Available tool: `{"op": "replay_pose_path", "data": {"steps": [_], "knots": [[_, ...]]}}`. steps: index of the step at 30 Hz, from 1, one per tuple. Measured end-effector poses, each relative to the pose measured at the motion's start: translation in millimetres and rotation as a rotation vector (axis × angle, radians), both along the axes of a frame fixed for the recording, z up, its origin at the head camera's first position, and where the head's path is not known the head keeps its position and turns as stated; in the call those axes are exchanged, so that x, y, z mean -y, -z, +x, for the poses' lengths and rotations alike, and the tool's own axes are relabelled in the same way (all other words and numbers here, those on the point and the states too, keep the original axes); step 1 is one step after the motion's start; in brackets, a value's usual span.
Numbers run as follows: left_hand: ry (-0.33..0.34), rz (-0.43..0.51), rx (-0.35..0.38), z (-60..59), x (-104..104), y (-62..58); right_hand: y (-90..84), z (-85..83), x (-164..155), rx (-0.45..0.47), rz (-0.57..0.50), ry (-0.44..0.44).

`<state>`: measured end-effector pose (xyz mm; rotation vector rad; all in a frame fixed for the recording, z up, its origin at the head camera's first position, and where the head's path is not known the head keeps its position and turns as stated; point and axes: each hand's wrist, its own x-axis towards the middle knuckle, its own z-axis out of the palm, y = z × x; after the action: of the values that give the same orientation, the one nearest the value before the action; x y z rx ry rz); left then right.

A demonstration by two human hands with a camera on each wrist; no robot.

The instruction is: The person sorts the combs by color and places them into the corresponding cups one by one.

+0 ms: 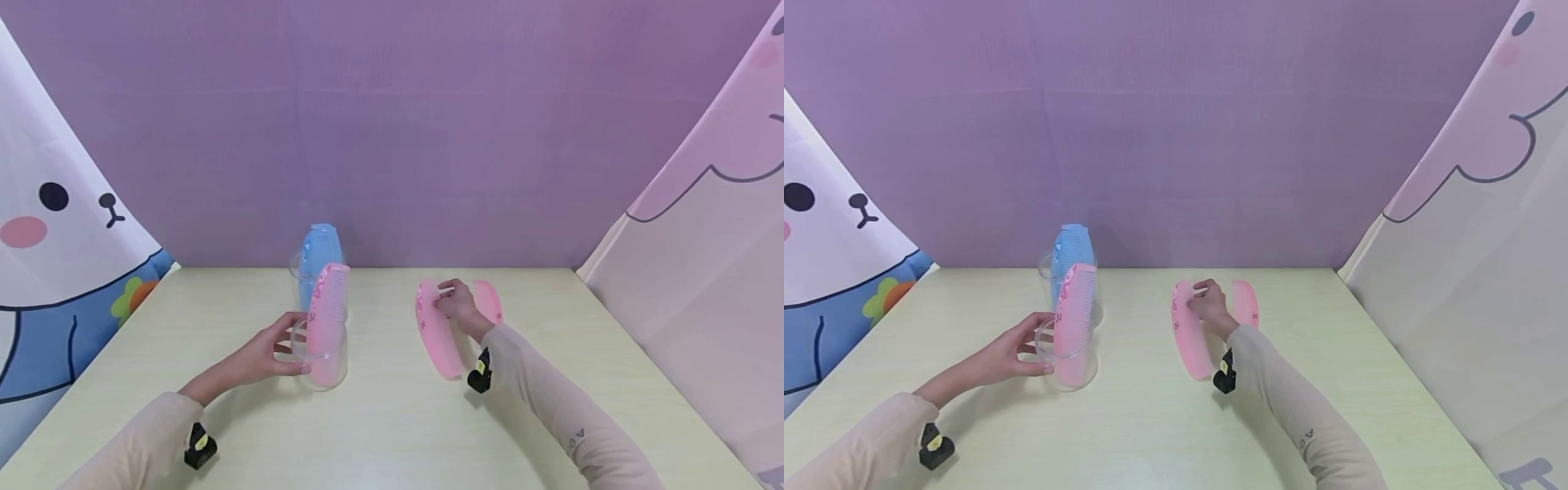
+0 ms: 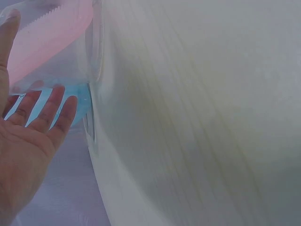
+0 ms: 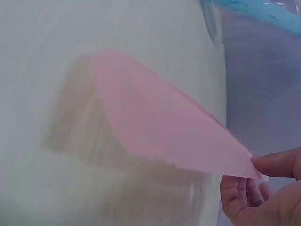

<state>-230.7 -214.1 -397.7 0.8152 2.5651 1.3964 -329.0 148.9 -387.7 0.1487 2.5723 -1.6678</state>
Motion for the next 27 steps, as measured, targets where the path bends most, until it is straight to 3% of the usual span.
{"op": "replay_pose_path", "data": {"steps": [7,27], "knots": [[0.003,0.007,0.002,0.0,-0.2,0.4,-13.4,1.3,2.4,-0.019,-0.098,0.013],[-0.013,-0.009,0.02,-0.3,-0.4,-0.8,-37.1,13.8,32.0,-0.21,-0.325,-0.07]]}}
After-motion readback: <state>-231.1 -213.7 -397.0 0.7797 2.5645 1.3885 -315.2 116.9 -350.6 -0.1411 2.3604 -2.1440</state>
